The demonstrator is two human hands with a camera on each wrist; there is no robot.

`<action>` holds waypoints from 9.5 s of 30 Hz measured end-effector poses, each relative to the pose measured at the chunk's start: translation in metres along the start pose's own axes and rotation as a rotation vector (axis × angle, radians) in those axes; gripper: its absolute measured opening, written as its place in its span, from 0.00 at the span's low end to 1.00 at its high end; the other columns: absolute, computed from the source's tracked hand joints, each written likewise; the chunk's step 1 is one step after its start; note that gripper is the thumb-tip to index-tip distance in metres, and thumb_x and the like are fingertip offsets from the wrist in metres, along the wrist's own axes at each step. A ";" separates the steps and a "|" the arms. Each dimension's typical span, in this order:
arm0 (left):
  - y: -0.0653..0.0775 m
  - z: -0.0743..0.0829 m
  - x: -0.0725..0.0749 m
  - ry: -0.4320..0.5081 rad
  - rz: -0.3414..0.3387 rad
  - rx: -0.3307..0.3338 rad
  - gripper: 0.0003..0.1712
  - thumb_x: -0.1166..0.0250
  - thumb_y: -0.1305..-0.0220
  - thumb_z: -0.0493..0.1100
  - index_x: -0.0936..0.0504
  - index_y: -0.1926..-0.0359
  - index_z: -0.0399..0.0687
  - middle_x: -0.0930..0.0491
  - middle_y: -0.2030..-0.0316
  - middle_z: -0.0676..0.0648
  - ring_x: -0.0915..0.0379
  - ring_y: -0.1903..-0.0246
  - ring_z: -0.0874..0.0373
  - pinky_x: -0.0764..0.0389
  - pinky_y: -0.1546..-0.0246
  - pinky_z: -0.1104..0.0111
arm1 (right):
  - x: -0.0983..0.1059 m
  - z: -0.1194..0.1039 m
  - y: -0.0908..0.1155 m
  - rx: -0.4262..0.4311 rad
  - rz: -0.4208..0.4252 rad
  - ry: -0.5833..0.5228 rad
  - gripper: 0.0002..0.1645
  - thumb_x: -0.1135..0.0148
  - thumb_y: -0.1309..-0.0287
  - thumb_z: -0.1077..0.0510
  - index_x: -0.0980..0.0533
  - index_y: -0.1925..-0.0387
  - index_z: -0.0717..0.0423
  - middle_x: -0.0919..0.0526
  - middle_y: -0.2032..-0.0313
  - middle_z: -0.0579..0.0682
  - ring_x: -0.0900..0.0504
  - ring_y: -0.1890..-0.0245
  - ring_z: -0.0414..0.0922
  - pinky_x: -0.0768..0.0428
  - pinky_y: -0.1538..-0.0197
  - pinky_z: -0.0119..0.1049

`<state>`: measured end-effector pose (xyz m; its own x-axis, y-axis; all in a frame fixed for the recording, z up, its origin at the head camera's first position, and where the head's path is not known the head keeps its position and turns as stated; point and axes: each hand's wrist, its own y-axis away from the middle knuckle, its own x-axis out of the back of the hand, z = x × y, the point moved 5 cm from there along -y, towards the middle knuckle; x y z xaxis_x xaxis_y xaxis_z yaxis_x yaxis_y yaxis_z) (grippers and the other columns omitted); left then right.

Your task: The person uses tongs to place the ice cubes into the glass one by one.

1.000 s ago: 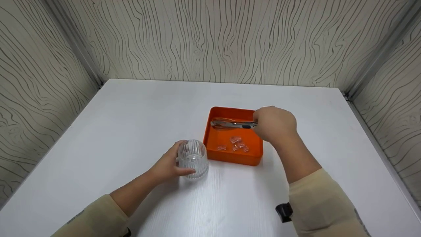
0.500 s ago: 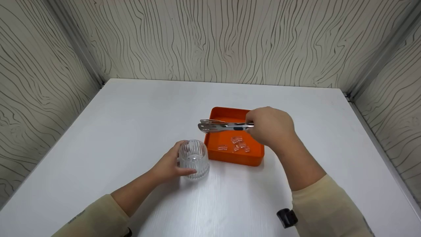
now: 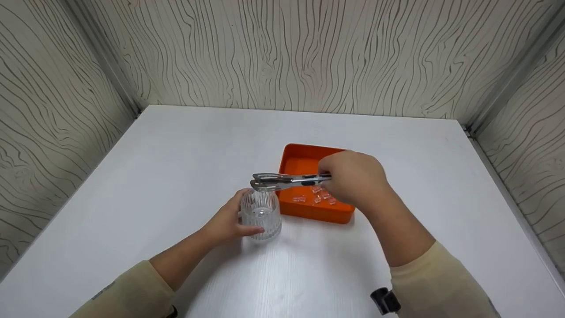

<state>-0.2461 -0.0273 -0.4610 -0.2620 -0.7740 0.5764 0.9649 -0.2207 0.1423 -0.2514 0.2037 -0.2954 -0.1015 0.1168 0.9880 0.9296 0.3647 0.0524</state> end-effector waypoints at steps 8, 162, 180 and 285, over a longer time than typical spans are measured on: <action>0.000 0.000 0.000 -0.001 0.004 0.007 0.57 0.23 0.66 0.54 0.46 0.35 0.64 0.35 0.42 0.57 0.37 0.43 0.60 0.37 0.39 0.58 | -0.005 -0.003 0.000 0.012 -0.008 -0.018 0.03 0.38 0.49 0.58 0.20 0.72 0.46 0.24 0.80 0.40 0.31 0.78 0.42 0.33 0.78 0.33; 0.000 0.001 0.000 0.019 0.000 -0.018 0.56 0.23 0.64 0.54 0.45 0.35 0.60 0.34 0.43 0.56 0.36 0.45 0.59 0.36 0.40 0.58 | -0.034 0.070 -0.015 -0.195 -0.091 0.080 0.06 0.42 0.49 0.60 0.20 0.70 0.54 0.23 0.79 0.45 0.29 0.78 0.46 0.31 0.80 0.35; 0.000 0.000 -0.001 0.005 -0.001 -0.026 0.56 0.23 0.64 0.55 0.45 0.35 0.60 0.34 0.45 0.56 0.35 0.46 0.59 0.34 0.41 0.59 | -0.016 0.075 -0.011 -0.194 -0.064 0.062 0.09 0.40 0.48 0.56 0.20 0.65 0.53 0.20 0.74 0.47 0.27 0.75 0.46 0.30 0.80 0.37; -0.001 -0.002 -0.001 -0.007 0.007 -0.039 0.57 0.23 0.66 0.56 0.45 0.35 0.58 0.34 0.44 0.54 0.35 0.46 0.57 0.33 0.42 0.57 | -0.018 0.080 0.001 -0.219 -0.058 -0.031 0.11 0.38 0.50 0.55 0.20 0.64 0.54 0.21 0.75 0.46 0.28 0.76 0.46 0.32 0.80 0.35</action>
<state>-0.2467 -0.0271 -0.4632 -0.2552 -0.7717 0.5825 0.9653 -0.2383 0.1072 -0.2771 0.2757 -0.3247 -0.1643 0.1312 0.9776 0.9764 0.1624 0.1423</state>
